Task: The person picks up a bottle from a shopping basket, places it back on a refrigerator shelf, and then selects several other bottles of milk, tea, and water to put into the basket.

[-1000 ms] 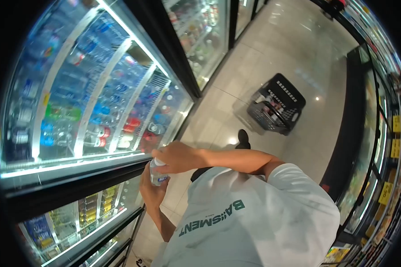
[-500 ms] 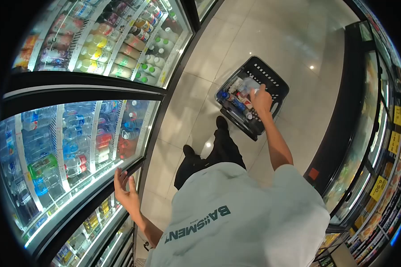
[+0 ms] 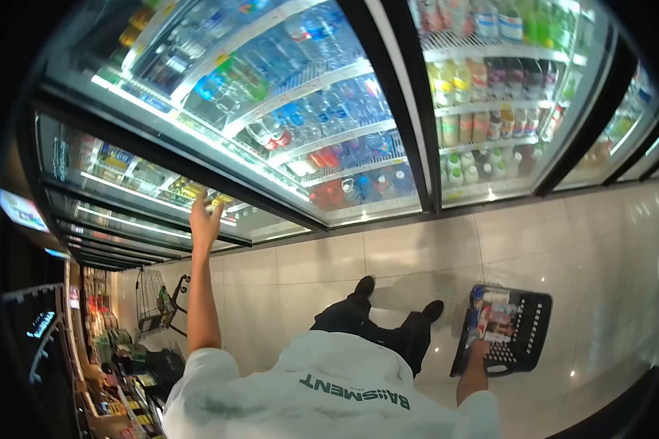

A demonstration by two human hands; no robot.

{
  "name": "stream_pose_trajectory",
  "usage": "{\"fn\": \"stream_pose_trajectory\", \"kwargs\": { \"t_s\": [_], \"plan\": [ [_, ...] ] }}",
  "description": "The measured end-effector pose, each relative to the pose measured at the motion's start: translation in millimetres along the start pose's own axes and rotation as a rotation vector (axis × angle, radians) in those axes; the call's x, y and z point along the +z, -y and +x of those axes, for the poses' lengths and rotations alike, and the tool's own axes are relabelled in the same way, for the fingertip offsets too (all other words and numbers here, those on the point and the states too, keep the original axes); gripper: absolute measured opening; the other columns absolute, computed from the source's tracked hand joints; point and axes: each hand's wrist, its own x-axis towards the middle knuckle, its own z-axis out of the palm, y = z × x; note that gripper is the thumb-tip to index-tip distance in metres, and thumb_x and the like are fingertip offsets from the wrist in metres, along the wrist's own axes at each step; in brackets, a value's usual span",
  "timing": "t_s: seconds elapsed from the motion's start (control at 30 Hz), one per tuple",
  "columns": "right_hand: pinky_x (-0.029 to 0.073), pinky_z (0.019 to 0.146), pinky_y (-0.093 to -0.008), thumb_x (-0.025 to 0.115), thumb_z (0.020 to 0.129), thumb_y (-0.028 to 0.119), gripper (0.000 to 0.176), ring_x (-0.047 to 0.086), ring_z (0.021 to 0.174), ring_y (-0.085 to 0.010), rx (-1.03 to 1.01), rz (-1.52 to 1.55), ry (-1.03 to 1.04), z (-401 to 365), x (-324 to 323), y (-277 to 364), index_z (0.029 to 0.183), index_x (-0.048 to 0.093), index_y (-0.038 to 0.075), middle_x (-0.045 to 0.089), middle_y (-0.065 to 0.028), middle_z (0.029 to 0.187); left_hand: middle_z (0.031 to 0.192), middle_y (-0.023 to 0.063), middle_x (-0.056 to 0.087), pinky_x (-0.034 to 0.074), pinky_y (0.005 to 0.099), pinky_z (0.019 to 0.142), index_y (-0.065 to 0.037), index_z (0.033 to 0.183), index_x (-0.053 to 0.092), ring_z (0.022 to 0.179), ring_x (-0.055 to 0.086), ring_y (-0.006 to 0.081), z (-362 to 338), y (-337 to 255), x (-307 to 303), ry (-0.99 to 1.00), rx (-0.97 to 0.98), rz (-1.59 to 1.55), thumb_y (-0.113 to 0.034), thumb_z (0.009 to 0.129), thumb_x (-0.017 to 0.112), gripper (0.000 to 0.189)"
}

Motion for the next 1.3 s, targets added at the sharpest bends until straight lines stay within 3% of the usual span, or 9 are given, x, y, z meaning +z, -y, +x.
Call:
{"fn": "stream_pose_trajectory", "kwargs": {
  "t_s": [0.1, 0.27, 0.43, 0.6, 0.8, 0.93, 1.07, 1.1, 1.3],
  "plan": [
    [0.05, 0.076, -0.0449, 0.056, 0.072, 0.02, 0.03, 0.062, 0.087, -0.0395, 0.078, 0.068, 0.167, 0, -48, 30, 0.085, 0.065, -0.006, 0.064, -0.0248, 0.09, 0.109, 0.0224, 0.057, 0.049, 0.0331, 0.077, 0.008, 0.123, 0.044, 0.097, 0.06, 0.0281, 54, 48, 7, -0.089, -0.098, -0.124, -0.024, 0.079, 0.068, 0.059],
    [0.05, 0.072, -0.0457, 0.056, 0.069, 0.018, 0.026, 0.064, 0.078, -0.0385, 0.035, 0.049, -0.153, -39, -127, 67, 0.072, 0.066, -0.006, 0.065, -0.0239, 0.077, 0.115, 0.0269, 0.053, 0.046, 0.0366, 0.086, 0.01, 0.126, 0.037, 0.1, 0.058, 0.0318, 104, 98, 39, -0.405, -0.177, -0.242, -0.027, 0.076, 0.067, 0.07],
    [0.05, 0.07, -0.0448, 0.053, 0.069, 0.017, 0.025, 0.063, 0.067, -0.0379, 0.107, 0.314, -0.313, -114, -198, 81, 0.063, 0.063, -0.005, 0.063, -0.0237, 0.068, 0.115, 0.0307, 0.052, 0.039, 0.0408, 0.095, 0.012, 0.123, 0.038, 0.109, 0.05, 0.042, 117, 110, 53, -0.442, -0.031, -0.214, -0.02, 0.075, 0.065, 0.064],
    [0.045, 0.038, -0.0252, 0.051, 0.077, 0.005, 0.006, 0.057, 0.05, -0.0159, 0.185, 0.715, -0.419, -226, -253, 150, 0.079, 0.055, 0.001, 0.057, -0.0089, 0.063, 0.091, 0.0271, 0.062, 0.047, 0.0405, 0.078, 0.006, 0.108, 0.053, 0.087, 0.061, 0.0397, 127, 121, 50, -0.259, -0.091, -0.614, -0.015, 0.069, 0.055, 0.043],
    [0.045, 0.041, -0.0268, 0.054, 0.079, 0.004, 0.003, 0.056, 0.05, -0.0139, -0.167, 0.923, -0.362, -266, -206, 206, 0.081, 0.056, 0.002, 0.059, -0.0063, 0.065, 0.077, 0.0282, 0.062, 0.05, 0.0447, 0.071, 0.008, 0.106, 0.053, 0.076, 0.062, 0.0411, 126, 114, 59, -0.353, -0.156, -0.546, -0.008, 0.068, 0.053, 0.042],
    [0.045, 0.044, -0.0241, 0.053, 0.087, 0.007, 0.004, 0.055, 0.051, -0.0127, -0.305, 1.111, -0.004, -364, -180, 316, 0.087, 0.054, 0.003, 0.06, -0.0066, 0.071, 0.077, 0.0308, 0.061, 0.05, 0.046, 0.07, 0.012, 0.107, 0.051, 0.076, 0.062, 0.0431, 120, 115, 57, -0.337, -0.154, -0.512, -0.008, 0.066, 0.055, 0.045],
    [0.05, 0.052, -0.0253, 0.052, 0.088, 0.006, 0.007, 0.06, 0.059, -0.0124, -0.751, 0.916, 0.238, -449, -167, 401, 0.09, 0.055, 0.001, 0.062, -0.0072, 0.076, 0.082, 0.0255, 0.063, 0.049, 0.0442, 0.07, 0.005, 0.11, 0.053, 0.078, 0.062, 0.0409, 67, 111, 42, -0.368, -0.149, -0.581, -0.013, 0.069, 0.056, 0.044],
    [0.05, 0.053, -0.0252, 0.053, 0.088, 0.008, 0.009, 0.06, 0.059, -0.0127, -0.869, 0.915, 0.302, -474, -169, 417, 0.091, 0.056, 0.0, 0.062, -0.0073, 0.076, 0.082, 0.0286, 0.062, 0.049, 0.0459, 0.069, 0.011, 0.11, 0.05, 0.076, 0.061, 0.043, 47, 103, 25, -0.335, -0.149, -0.595, -0.009, 0.068, 0.056, 0.047],
    [0.05, 0.066, -0.0257, 0.055, 0.087, 0.007, 0.02, 0.06, 0.072, -0.0129, -1.198, 0.874, 0.517, -584, -233, 478, 0.105, 0.054, -0.002, 0.062, -0.0082, 0.088, 0.097, 0.0203, 0.063, 0.049, 0.0338, 0.08, 0.008, 0.118, 0.047, 0.086, 0.064, 0.0282, -64, 104, -36, -0.185, 0.01, -0.789, -0.016, 0.077, 0.068, 0.052]
  ]
}}
